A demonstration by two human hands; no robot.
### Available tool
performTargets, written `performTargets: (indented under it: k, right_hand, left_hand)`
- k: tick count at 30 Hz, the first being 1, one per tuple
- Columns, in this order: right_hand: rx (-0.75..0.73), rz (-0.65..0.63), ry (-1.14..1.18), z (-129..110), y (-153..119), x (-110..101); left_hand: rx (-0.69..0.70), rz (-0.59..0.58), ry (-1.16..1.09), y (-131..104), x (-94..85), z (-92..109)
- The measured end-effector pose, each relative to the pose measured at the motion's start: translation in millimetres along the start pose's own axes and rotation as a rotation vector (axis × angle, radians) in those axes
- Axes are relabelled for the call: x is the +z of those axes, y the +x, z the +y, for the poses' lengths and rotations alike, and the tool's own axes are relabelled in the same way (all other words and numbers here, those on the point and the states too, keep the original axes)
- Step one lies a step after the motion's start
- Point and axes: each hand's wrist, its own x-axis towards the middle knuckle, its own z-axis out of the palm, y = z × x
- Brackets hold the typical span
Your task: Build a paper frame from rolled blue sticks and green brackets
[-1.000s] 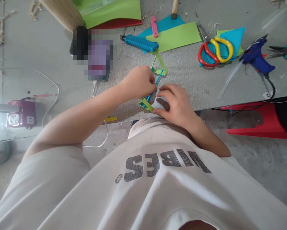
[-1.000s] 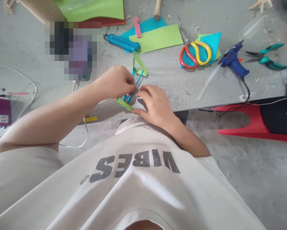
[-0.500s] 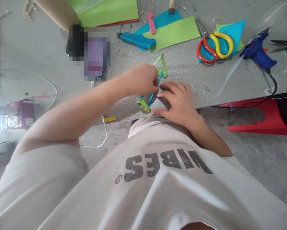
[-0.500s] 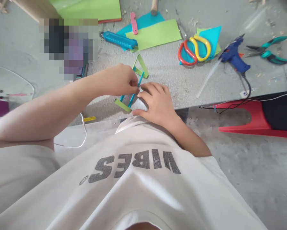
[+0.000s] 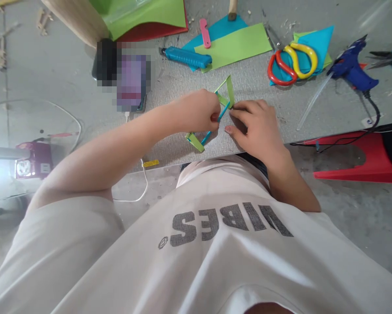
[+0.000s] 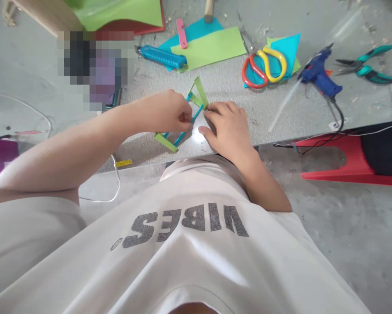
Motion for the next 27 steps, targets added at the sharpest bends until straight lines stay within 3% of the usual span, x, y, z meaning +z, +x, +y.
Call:
performTargets:
  k: [12, 16, 21, 27]
  right_hand:
    - [-0.004, 0.021, -0.003, -1.9, -0.9, 1.1]
    - [-0.070, 0.017, 0.034, -6.1, -2.5, -1.4]
    - [-0.243, -0.084, 0.062, -13.1, 1.5, -9.6]
    - [-0.163, -0.058, 0.023, -7.5, 19.3, -11.7]
  left_hand:
    - [0.181, 0.005, 0.001, 11.9, 4.8, -17.9]
    - [0.144, -0.033, -0.070, 15.4, 8.1, -26.0]
    - [0.123, -0.029, -0.242, 15.7, 11.2, -33.7]
    - [0.134, -0.005, -0.285, 11.4, 12.1, -32.6]
